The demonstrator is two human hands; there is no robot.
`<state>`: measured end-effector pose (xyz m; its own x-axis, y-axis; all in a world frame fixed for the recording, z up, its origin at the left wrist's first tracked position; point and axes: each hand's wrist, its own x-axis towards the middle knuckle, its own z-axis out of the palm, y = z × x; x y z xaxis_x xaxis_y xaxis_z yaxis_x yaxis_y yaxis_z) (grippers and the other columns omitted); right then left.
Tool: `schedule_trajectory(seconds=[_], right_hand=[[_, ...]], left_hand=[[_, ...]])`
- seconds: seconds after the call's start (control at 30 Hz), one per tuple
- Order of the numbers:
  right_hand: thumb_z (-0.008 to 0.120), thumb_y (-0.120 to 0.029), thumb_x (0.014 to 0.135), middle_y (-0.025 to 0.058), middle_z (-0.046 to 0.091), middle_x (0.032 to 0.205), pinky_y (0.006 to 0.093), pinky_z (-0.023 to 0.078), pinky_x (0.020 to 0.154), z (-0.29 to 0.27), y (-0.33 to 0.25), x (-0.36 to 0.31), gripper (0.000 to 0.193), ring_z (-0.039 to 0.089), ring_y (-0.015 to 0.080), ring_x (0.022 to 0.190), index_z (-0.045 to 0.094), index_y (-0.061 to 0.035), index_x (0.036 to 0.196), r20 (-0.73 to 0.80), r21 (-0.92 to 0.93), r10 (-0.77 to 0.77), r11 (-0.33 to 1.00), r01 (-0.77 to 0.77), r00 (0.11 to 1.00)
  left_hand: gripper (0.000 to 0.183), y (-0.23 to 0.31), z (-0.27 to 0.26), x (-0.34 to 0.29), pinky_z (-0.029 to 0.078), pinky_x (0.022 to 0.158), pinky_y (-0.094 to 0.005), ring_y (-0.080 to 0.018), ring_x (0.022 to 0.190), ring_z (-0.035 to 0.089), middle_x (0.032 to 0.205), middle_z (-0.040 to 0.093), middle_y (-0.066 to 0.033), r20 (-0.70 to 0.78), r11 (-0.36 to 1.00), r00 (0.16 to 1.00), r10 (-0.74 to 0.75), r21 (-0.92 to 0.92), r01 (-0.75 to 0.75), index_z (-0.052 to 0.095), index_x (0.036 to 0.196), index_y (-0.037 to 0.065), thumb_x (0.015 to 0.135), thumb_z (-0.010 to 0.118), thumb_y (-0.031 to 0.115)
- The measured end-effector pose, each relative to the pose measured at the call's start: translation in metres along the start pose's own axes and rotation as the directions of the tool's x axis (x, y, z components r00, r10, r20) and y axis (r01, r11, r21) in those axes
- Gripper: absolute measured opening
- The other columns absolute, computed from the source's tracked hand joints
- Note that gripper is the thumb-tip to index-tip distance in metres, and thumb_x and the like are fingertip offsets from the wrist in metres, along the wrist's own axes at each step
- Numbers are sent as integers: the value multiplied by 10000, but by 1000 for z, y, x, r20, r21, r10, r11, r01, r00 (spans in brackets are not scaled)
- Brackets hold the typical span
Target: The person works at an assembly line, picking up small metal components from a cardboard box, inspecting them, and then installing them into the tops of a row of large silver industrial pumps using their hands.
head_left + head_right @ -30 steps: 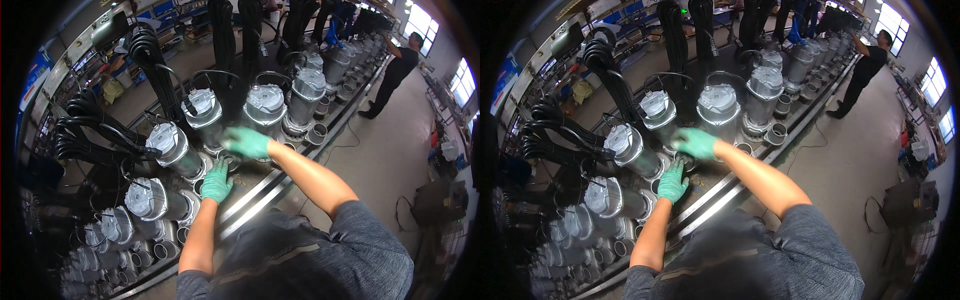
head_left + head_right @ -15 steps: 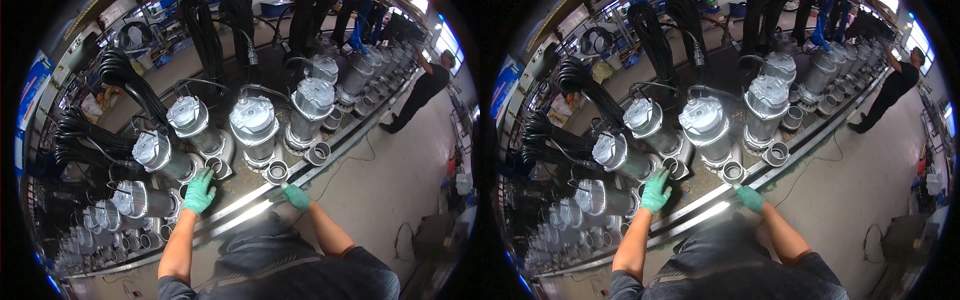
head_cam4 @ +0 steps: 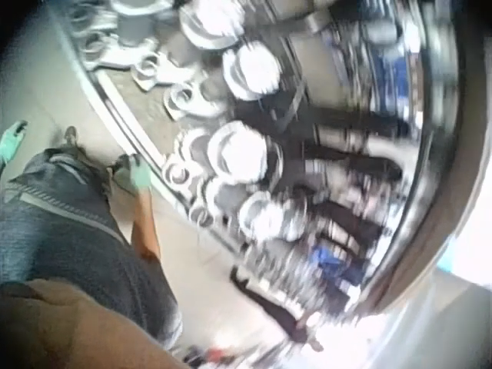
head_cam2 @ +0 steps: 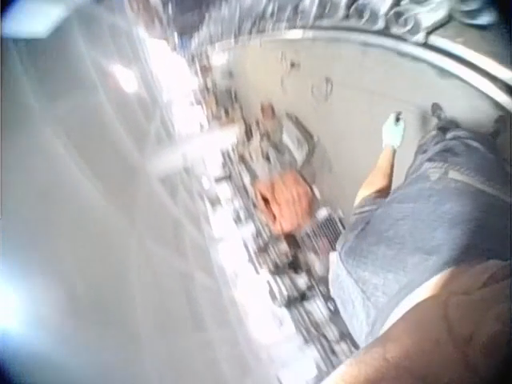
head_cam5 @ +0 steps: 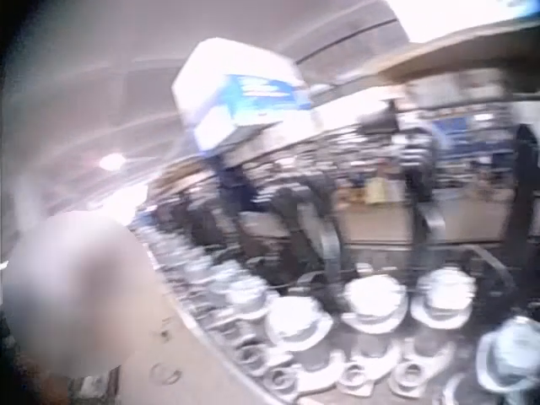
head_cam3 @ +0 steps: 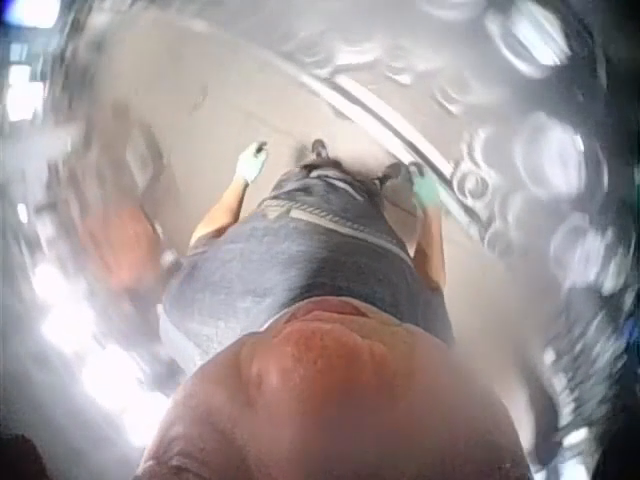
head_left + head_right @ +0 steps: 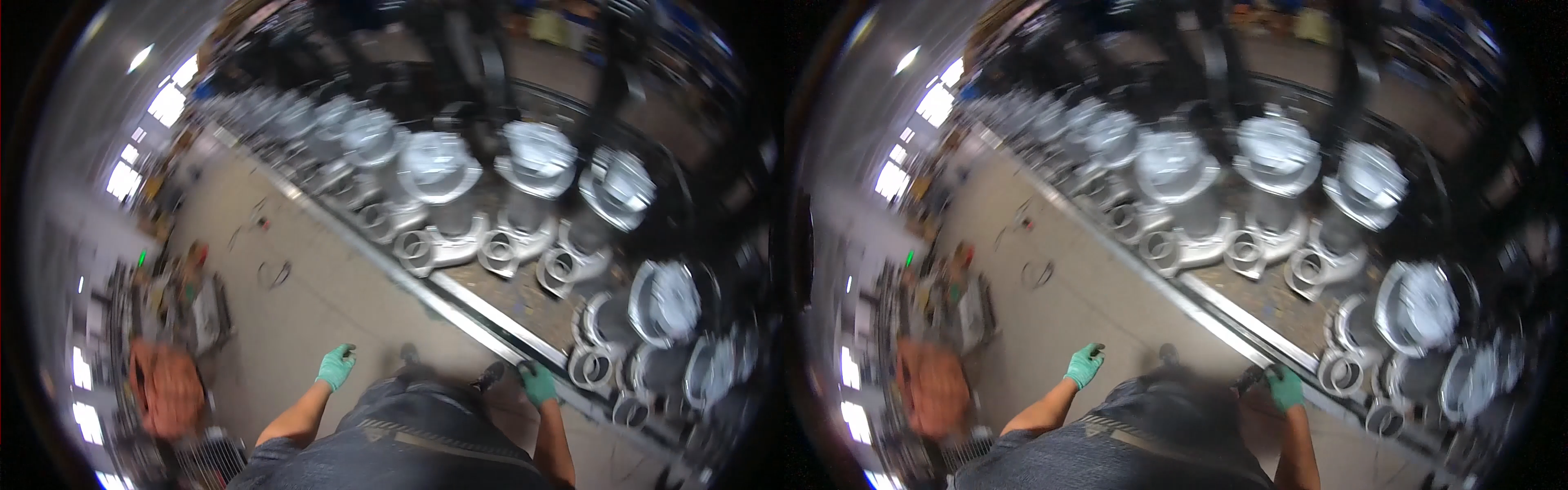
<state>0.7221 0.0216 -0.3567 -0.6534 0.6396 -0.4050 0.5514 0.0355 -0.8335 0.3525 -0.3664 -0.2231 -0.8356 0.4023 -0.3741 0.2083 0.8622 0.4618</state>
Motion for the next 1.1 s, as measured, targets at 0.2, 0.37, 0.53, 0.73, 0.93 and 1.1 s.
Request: schedule_trajectory(seconds=[0.2,0.37,0.53,0.73,0.93,1.1], right_hand=[[648,-247,987,101,715,812,341,527,663,27,-96,13,256,649,170,691,715,-14,1067,177,-102,-17,994,36,984],[653,-293,966,234,689,929,449,523,793,135,-275,6,284,681,414,899,631,-21,1045,501,-258,-308,839,479,809],[646,-365,961,307,659,1024,534,525,805,291,-373,-6,397,636,489,958,636,-3,1122,700,-165,-495,590,791,515],[617,-345,1004,235,655,777,479,511,635,405,-422,-26,334,660,419,728,642,-16,954,754,-156,-477,538,828,452],[613,-321,1028,173,631,655,428,490,555,478,-458,-7,382,639,361,590,625,-7,810,801,-18,-552,366,931,233],[630,-339,998,276,624,774,503,504,613,538,-490,43,321,641,479,742,658,-32,909,880,11,-398,561,828,258]], left_hand=[[335,-58,-19,-52,575,899,-381,-248,1015,708,1122,734,-145,30,841,981,-194,-510,182,671,1224,-10,1001,629,238],[355,24,-63,-43,545,966,-369,-240,1082,665,1214,664,-128,169,182,978,120,-972,146,600,1309,-26,1058,558,221],[282,-7,-114,-26,532,897,-332,-170,965,637,1017,659,-58,-126,195,946,299,-962,-190,630,1190,34,1057,574,277],[230,-112,-159,-18,529,870,-312,-143,932,625,997,645,-31,-156,64,964,217,-983,-173,634,1133,47,1064,568,256],[297,-189,-173,2,504,978,-346,-187,1068,633,1140,666,-91,-140,-149,975,174,-982,-114,614,1240,2,1079,506,227],[314,-216,-218,43,502,1016,-368,-199,1113,627,1170,651,-95,-139,-106,985,99,-986,-129,605,1251,0,1081,496,240]])
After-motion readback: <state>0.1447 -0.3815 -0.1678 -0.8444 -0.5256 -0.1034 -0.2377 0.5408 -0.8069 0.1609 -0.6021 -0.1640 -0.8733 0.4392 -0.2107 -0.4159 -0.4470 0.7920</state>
